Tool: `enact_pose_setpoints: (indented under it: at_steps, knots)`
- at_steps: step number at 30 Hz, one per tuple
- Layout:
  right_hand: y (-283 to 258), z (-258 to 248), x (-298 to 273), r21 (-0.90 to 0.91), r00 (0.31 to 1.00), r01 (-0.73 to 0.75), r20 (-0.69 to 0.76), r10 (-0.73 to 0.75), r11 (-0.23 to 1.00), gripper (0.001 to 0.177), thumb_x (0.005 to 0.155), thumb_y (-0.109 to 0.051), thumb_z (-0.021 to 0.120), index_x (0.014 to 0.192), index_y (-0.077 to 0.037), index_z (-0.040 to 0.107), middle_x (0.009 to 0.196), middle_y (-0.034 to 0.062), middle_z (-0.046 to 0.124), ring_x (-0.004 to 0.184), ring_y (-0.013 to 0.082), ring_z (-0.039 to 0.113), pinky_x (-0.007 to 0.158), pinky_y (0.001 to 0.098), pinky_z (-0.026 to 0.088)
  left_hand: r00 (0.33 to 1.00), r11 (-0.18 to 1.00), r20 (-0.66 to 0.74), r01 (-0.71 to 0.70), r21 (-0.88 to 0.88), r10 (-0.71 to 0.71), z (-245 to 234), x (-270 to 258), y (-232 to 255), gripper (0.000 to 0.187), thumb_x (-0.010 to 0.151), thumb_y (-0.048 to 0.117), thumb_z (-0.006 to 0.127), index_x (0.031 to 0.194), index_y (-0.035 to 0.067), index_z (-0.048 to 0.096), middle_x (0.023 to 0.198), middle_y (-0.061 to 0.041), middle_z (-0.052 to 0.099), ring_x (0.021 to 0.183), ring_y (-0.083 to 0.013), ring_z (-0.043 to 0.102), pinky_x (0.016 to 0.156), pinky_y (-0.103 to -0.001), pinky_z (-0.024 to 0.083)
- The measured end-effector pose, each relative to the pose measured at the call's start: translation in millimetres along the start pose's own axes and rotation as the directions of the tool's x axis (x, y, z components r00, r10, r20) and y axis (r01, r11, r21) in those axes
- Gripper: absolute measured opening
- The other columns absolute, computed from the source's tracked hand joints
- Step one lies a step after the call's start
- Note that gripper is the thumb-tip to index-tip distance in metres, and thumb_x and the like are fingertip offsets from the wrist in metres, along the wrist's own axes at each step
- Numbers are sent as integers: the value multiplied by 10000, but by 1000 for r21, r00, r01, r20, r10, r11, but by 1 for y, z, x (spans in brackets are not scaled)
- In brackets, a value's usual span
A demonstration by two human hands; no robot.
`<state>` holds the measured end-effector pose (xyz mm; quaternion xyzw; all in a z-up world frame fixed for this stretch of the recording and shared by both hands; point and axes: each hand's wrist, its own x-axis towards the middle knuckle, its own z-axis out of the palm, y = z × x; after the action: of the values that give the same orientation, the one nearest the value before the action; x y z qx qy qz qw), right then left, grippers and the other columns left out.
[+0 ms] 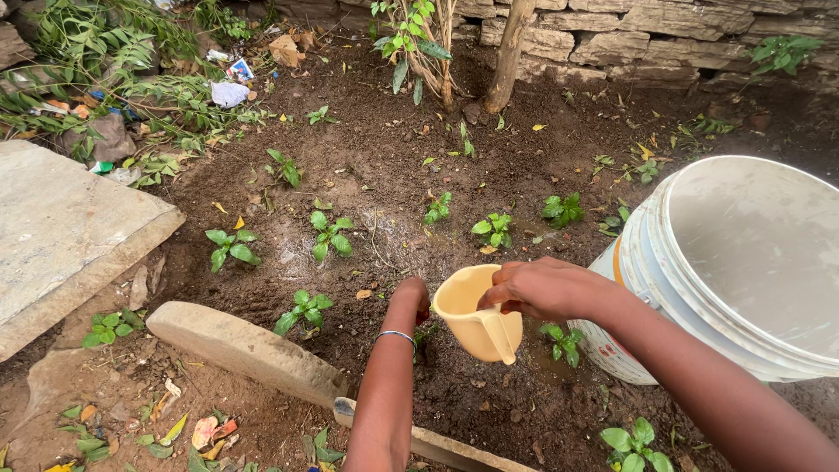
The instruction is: The person waters several small plants in a garden bed by using a small plastic cup to scoop water from a large white bucket and pour it onto the soil around each plant.
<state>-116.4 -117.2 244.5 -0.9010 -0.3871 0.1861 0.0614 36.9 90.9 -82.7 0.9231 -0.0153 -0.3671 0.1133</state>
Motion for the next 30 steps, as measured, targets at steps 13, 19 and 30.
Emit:
enact_pose_setpoints:
  at_steps: [13, 19, 30]
  knots:
    - [0, 14, 11, -75, 992, -88, 84, 94, 993, 506, 845, 6, 608, 1252, -283, 695, 1081, -5, 678, 1125, 205, 617, 906, 403, 545, 985, 981, 168, -8, -192, 41, 1, -9, 11, 150, 887, 67, 731, 972, -51, 763, 949, -162, 784, 791, -241, 760, 706, -414, 622]
    - [-7, 8, 17, -24, 998, -21, 54, 22, 999, 427, 874, -42, 612, 1238, -251, 691, 1077, 9, 676, 1111, 211, 630, 880, 419, 548, 967, 867, 252, 105, -487, 25, 14, 16, -4, 204, 921, 59, 597, 936, -72, 753, 893, -215, 783, 704, -300, 764, 622, -455, 628]
    - [13, 15, 9, -22, 986, -134, 96, 135, 991, 461, 848, 5, 623, 1211, -263, 714, 1076, -20, 707, 1102, 190, 651, 899, 401, 549, 976, 977, 219, 37, -212, 11, -3, -12, 4, 116, 920, 57, 746, 938, -57, 738, 930, -158, 791, 785, -234, 785, 670, -390, 646]
